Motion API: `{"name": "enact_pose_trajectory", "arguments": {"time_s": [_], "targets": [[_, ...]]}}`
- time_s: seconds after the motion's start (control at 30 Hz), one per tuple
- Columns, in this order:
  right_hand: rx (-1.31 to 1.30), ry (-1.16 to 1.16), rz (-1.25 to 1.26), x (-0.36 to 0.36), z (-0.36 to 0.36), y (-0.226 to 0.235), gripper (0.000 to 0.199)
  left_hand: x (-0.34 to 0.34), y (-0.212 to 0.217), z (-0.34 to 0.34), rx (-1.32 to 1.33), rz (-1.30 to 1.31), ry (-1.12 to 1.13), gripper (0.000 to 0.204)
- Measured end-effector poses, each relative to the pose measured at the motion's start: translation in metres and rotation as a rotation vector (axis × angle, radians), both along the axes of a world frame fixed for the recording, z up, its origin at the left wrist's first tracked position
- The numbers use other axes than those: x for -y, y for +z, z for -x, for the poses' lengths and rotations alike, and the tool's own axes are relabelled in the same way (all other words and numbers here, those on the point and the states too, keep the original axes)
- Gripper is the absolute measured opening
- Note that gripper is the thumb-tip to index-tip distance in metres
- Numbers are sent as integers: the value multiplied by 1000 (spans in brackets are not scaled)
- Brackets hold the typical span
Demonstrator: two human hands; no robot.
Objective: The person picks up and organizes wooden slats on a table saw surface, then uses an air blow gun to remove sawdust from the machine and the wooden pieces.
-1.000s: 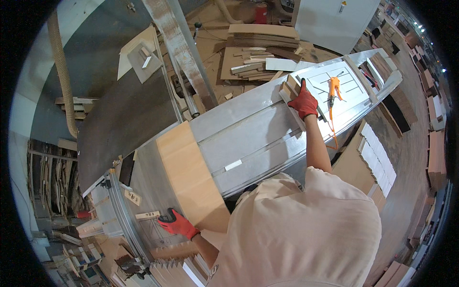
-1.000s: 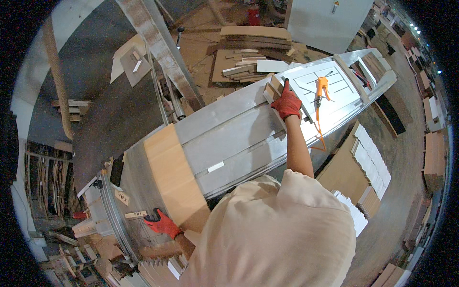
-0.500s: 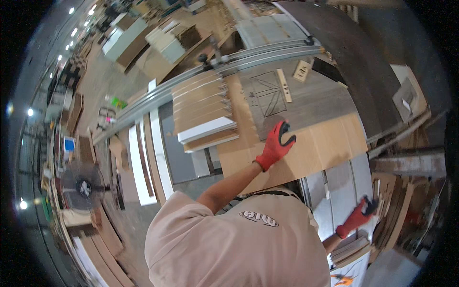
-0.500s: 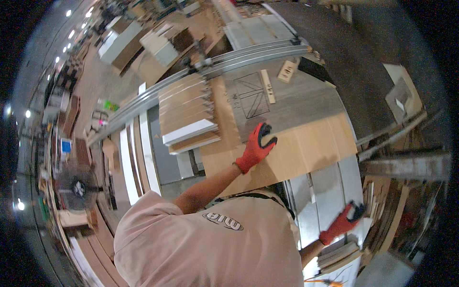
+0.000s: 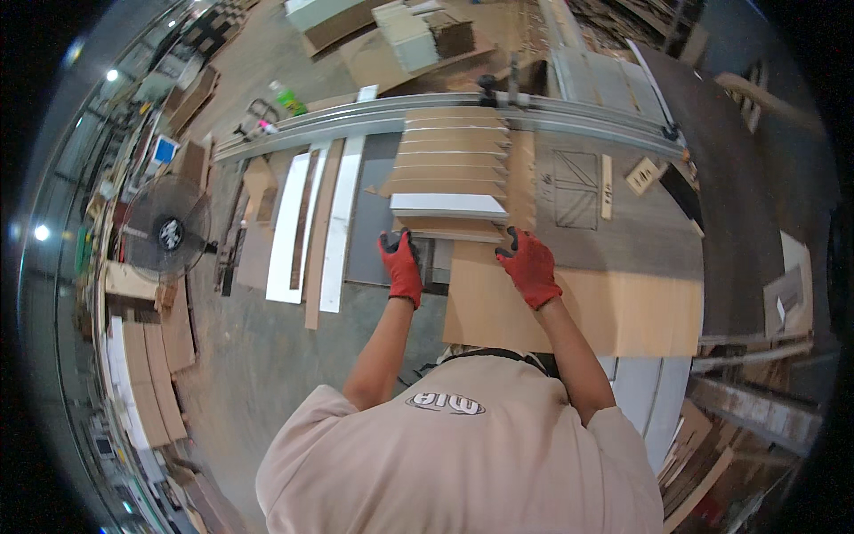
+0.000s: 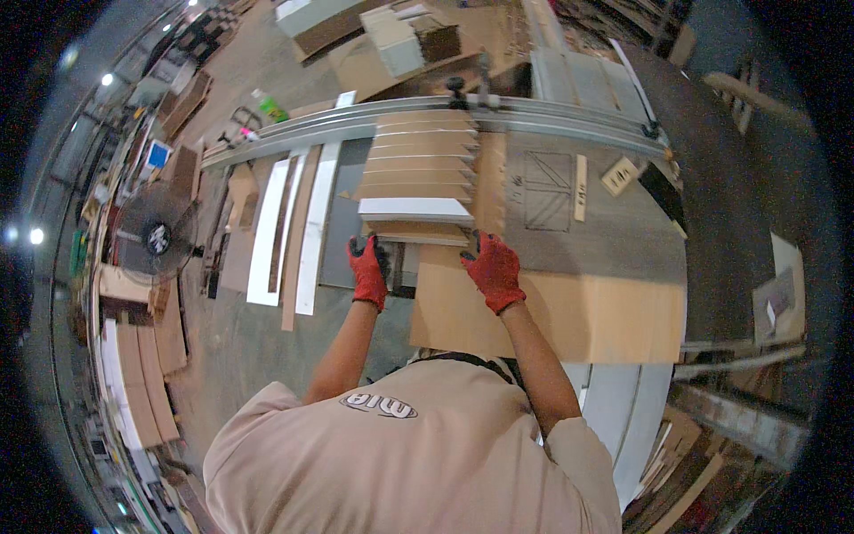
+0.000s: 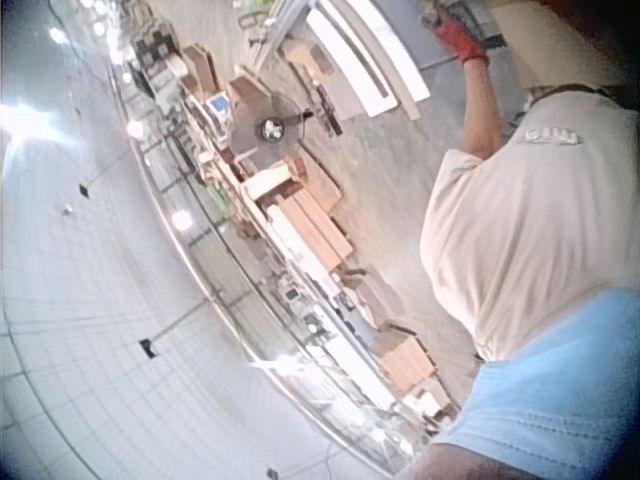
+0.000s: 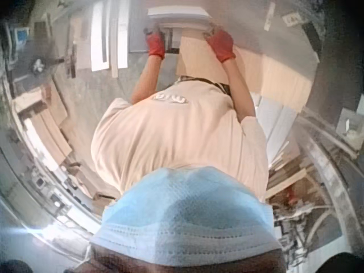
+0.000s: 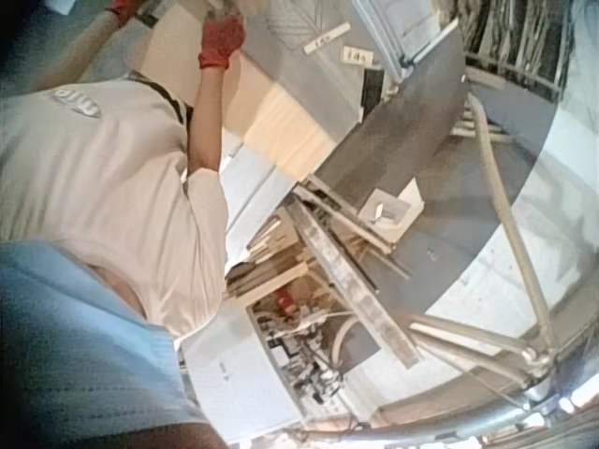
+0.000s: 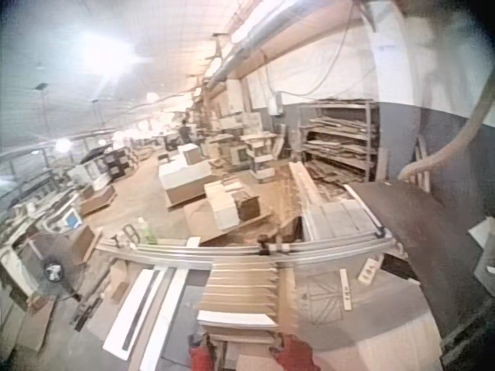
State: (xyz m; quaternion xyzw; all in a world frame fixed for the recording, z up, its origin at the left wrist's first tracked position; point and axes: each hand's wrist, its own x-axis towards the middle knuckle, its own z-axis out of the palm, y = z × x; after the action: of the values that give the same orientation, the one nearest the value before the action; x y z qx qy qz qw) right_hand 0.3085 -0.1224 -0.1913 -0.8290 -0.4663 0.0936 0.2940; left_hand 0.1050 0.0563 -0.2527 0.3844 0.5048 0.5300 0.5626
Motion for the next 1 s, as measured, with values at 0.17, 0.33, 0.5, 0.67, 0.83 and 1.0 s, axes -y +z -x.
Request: {"name": "enact_pose_trajectory", "arguments": {"time_s": [0.17, 0.33, 0.5, 0.67, 0.83, 1.0], "targets": [[135, 20, 65, -30, -2, -19, 48, -22, -18, 5, -112, 44, -86, 46], [111, 76, -36, -29, -3, -27, 45, -24, -18, 14, 77, 85, -49, 41], [96, 102, -159, -11, -3, -11, 46, 10, 36, 3, 387, 139, 113, 40], [-978, -173, -397, 26, 20, 60, 46, 41, 95, 7, 411, -24, -169, 42], [-2143, 22, -928, 47, 34, 64, 28, 75, 125, -39, 505, -74, -424, 41], [-1692, -429, -887, 65, 29, 117, 34, 119, 138, -59, 364, -27, -642, 26]]}}
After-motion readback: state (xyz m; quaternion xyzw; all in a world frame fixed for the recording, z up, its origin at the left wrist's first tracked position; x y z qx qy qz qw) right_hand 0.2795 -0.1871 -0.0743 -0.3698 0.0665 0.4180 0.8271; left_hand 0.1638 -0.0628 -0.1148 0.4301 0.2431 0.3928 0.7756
